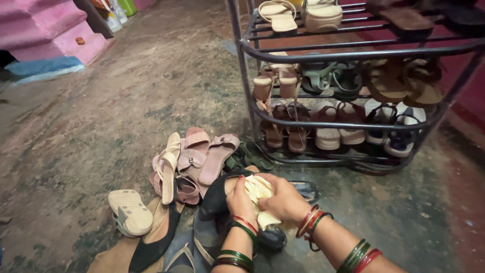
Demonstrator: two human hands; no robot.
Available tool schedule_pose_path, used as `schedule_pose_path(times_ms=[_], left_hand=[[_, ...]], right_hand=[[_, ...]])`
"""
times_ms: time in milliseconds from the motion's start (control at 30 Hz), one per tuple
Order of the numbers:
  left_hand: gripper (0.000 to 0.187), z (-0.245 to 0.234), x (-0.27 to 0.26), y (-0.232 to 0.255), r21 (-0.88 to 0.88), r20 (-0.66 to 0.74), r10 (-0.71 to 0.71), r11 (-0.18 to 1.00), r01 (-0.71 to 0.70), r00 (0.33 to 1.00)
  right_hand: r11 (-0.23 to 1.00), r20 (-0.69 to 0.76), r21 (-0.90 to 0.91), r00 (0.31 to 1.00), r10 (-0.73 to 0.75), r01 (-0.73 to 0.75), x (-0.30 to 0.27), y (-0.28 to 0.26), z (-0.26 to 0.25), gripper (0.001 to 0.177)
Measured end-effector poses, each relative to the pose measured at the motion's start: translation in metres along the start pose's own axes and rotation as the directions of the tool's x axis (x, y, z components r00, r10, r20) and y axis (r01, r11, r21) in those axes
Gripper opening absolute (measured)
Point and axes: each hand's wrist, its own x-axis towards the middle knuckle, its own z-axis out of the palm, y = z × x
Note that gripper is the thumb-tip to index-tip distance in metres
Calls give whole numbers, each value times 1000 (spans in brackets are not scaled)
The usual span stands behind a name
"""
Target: The person wipes various shoes with a yellow cloth, picking them up from a pile on the floor and a metal shoe rack. They clean the exterior and interior of each shoe before placing them back on the rack.
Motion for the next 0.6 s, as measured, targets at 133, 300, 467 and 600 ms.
schedule_pose_path(times_ms=[133,300,467,600], left_hand=[[31,-8,29,5,313,-53,363,891,-330,930],[26,-22,89,36,668,2,546,622,-407,837],[50,-27,115,63,947,91,547,211,-242,832],[68,-21,118,71,992,-10,351,125,-36,936]], right_hand=[[954,13,295,998,-68,61,9,0,7,75],[939,-4,340,998,-61,58,16,-3,9,73],[926,19,376,999,-30,20,16,-3,2,72],[947,-7,320,1000,-18,19,26,8,-4,71]])
